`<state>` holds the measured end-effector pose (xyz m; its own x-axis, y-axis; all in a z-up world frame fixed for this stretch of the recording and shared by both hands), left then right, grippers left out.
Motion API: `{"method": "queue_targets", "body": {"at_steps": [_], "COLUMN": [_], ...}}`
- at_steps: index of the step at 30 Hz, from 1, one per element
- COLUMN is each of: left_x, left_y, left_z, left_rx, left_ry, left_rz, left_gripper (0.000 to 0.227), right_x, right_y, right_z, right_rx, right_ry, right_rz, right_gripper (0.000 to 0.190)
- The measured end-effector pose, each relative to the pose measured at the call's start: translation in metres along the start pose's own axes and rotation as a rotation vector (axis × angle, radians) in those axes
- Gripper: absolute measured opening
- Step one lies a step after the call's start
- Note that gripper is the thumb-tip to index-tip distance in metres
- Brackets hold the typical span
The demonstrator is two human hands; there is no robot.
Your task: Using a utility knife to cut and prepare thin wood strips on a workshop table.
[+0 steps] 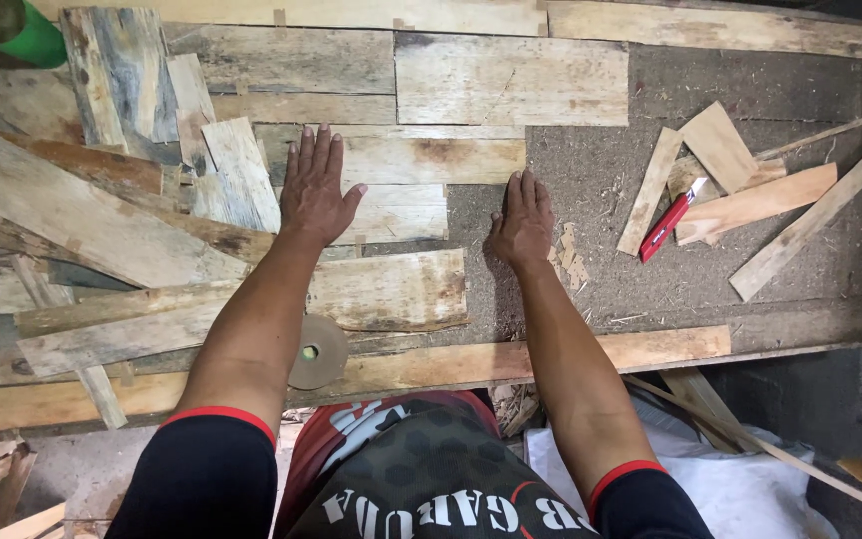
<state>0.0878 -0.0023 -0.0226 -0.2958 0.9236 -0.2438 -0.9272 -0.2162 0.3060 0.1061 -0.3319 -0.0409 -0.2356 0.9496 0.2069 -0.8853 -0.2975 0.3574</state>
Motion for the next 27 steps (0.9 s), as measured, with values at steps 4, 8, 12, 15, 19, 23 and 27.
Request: {"method": "queue_targets", "body": {"at_steps": [4,8,12,15,19,23,27], "left_x": [-0.001,-0.001,-0.001,0.000,0.000,-0.002,-0.001], "left_y": [0.000,0.002,0.002,0.003,0.004,0.004,0.003], "left_z": [-0.001,-0.001,-0.002,-0.007,-0.008,-0.006,-0.007], "left_rx": [0.007,0.043,0.076,0.103,0.073,0.046,0.026], "left_ry": [-0.007,-0.025,-0.042,-0.047,-0.045,-0.010,0.009], "left_rz": [0.008,0.028,0.044,0.053,0.006,0.004,-0.002], "left_gripper": [0.087,0.086,0.087,0.085,0.085,0.088,0.093], "right_x": [0.003,-0.012,-0.004,0.005,0.022,0.022,0.032], "right_y": [0.007,0.005,0.041,0.085,0.156,0.199,0.219], "right_z": [0.010,-0.005,0.008,-0.002,-0.028,-0.067,-0.028], "right_rx": [0.020,-0.117,-0.522,-0.582,-0.622,-0.359,-0.391], "right_ry": [-0.043,-0.075,-0.092,-0.240,-0.399,-0.433,-0.438], "right_rz": [-0.029,0.068,0.259,0.125,0.160,0.045,0.177], "right_gripper": [0.080,0.080,0.075,0.034,0.022,0.016,0.022]}}
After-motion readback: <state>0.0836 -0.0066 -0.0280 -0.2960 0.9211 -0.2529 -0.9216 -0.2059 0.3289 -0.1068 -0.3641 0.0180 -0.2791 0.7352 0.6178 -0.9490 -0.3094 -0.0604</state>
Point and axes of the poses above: each hand's wrist, its own y-axis away from the middle knuckle, its own z-axis out of the back of the hand, x = y × z, the point moved 9 cm from there along -y, towards the middle knuckle, and after that the axes turned 14 degrees about z, right-handed, at the moved point
